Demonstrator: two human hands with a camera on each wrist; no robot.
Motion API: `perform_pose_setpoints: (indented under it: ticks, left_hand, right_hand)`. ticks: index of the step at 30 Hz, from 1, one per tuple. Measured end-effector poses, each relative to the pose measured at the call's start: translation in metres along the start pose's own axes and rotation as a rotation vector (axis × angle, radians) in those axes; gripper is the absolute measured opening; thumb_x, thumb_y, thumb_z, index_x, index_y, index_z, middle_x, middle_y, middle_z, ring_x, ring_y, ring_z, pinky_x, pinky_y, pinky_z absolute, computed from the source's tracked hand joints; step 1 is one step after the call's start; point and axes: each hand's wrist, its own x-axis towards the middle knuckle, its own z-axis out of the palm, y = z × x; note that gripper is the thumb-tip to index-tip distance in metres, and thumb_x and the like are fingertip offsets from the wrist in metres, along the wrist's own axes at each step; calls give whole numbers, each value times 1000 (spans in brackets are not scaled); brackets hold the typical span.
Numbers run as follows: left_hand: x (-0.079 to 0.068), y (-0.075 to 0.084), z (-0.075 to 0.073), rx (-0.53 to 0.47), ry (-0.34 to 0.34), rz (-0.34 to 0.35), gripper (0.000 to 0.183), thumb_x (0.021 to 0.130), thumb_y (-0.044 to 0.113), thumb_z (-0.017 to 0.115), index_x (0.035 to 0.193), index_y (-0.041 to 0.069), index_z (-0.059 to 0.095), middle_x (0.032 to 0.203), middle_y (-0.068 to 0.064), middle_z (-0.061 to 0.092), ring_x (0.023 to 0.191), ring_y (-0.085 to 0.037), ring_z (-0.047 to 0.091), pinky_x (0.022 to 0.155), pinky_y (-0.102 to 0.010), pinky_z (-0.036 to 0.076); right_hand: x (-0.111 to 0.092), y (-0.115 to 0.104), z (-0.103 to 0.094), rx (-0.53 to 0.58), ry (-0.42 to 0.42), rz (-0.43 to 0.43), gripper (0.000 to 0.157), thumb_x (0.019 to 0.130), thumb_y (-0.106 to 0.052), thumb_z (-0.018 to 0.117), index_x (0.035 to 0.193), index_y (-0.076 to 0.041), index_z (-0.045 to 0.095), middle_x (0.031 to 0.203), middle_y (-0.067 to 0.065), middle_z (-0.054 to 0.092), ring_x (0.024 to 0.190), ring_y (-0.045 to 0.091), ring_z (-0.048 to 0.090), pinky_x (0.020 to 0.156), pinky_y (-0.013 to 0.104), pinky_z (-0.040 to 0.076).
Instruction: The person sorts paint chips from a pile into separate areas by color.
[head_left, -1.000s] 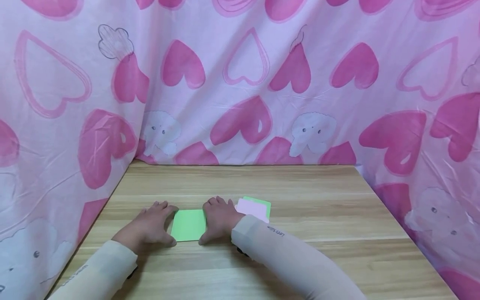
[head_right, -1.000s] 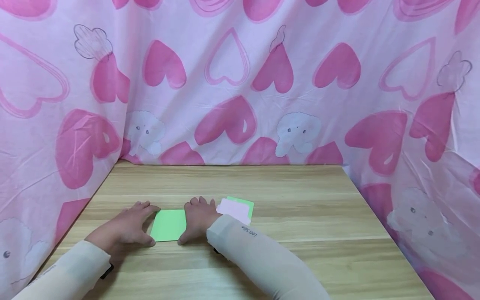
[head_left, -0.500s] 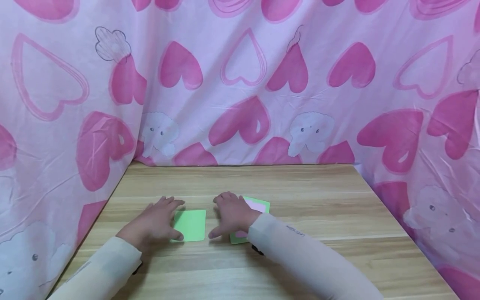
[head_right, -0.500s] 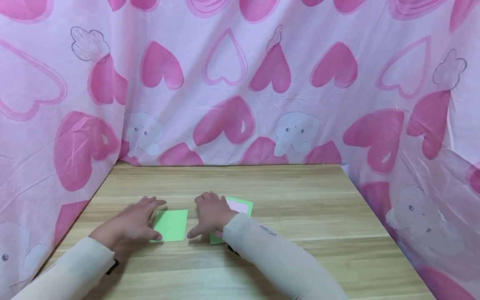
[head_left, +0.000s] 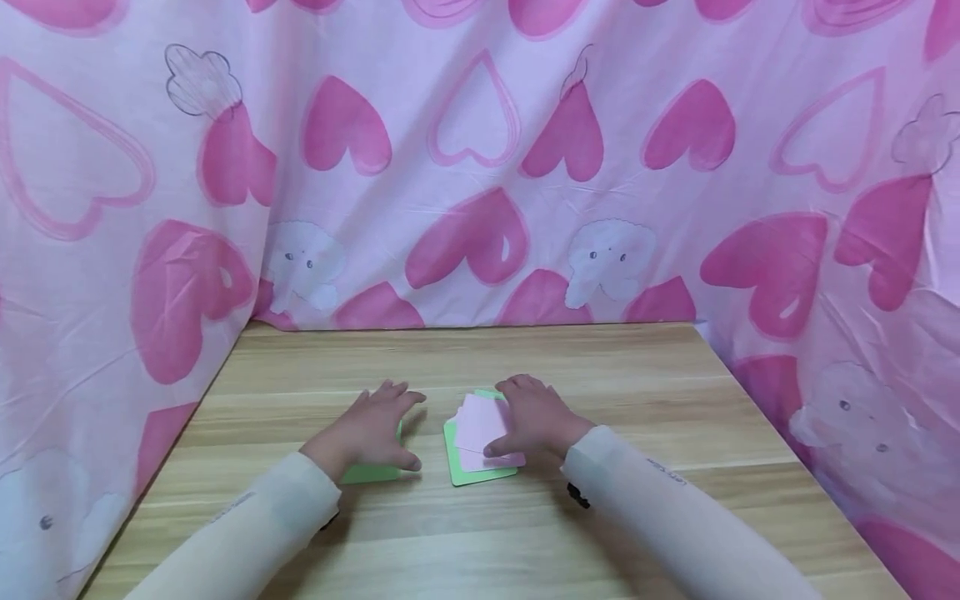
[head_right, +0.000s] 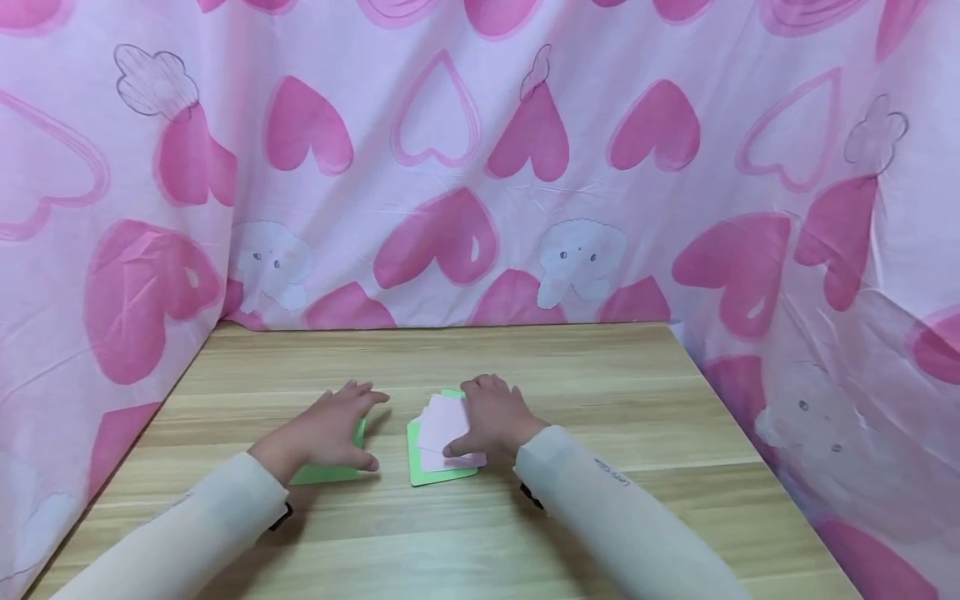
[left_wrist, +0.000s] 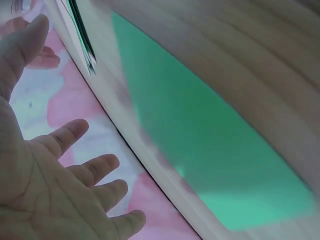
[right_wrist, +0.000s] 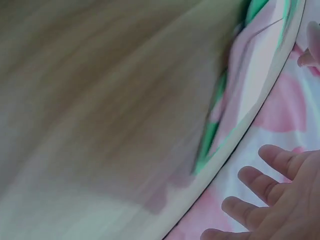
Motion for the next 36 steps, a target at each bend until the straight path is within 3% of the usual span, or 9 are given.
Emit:
perform_pose_setpoints:
  ticks: [9,16,23,36]
  left_hand:
    - [36,32,4,13,-85,44,98,76,45,93,158,21,46,172,-15,31,163,-39,15,130,-64,10]
    - [56,43,7,88,-134,47,94,78,43,91,159,22,46,171,-11,34,163,-37,17,131,-61,14]
    - [65,44,12,95,-169,27,95,78,39,91,159,22,46,172,-12,33,163,-36,18,131,-61,14]
    - [72,47,13,104,-170,37,96,77,46,91,158,21,46,172,-11,32,163,-34,18,131,-59,15]
  right_hand:
    - [-7,21,8,-24,-28,54,106,68,-67,90,150,-11,54,153,9,52,143,31,46,122,66,34]
    - [-6,21,12,-10,-41,75,104,68,-68,90,149,-13,54,152,7,52,142,29,46,123,66,31]
    - [-8,19,10,-7,-55,71,101,69,-64,91,147,-11,55,154,9,50,145,32,44,123,69,29]
    - [-8,28,10,16,-37,78,100,69,-62,92,148,-13,55,153,7,51,144,30,45,123,68,30]
